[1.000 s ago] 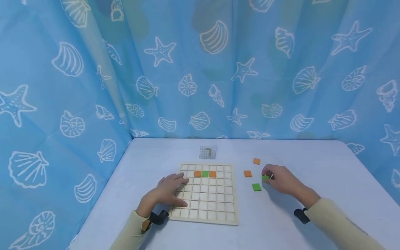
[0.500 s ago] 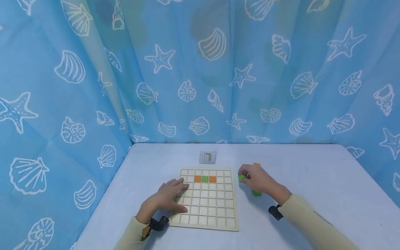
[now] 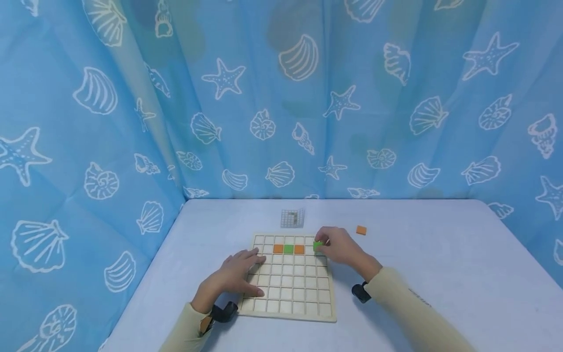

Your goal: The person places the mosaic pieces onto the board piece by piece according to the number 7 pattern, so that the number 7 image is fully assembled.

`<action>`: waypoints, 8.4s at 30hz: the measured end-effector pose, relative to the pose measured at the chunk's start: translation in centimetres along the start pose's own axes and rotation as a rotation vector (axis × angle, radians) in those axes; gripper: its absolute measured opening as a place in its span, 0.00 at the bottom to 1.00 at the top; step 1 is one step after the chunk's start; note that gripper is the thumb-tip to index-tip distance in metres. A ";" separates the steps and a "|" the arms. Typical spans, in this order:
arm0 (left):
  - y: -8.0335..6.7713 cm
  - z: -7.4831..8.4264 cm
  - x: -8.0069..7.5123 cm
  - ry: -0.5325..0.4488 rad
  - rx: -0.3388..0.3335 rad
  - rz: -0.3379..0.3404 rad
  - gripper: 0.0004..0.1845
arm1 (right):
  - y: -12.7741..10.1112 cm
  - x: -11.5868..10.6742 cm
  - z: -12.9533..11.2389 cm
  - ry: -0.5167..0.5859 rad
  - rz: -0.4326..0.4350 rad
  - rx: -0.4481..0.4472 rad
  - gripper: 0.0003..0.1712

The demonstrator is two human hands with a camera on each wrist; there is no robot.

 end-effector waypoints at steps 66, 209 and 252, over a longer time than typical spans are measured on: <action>0.2 -0.4 0.2 0.035 0.007 0.016 0.48 | -0.3 -0.6 -1.0 0.156 -0.125 -0.034 0.16; -0.1 0.0 -0.1 0.011 0.007 0.009 0.48 | -0.4 5.4 -3.6 -0.078 -0.052 -0.009 0.06; 0.1 -0.4 0.0 0.017 0.020 0.008 0.48 | 0.2 6.3 -2.6 -0.066 -0.174 0.019 0.11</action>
Point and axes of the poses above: each hand's wrist, its own y-axis towards the middle knuckle, its own x-axis out of the palm, z = x × y, the point moved 10 cm from there along y, towards the middle knuckle, and after that the axes turned 8 degrees about -z, right-handed, at the moved point
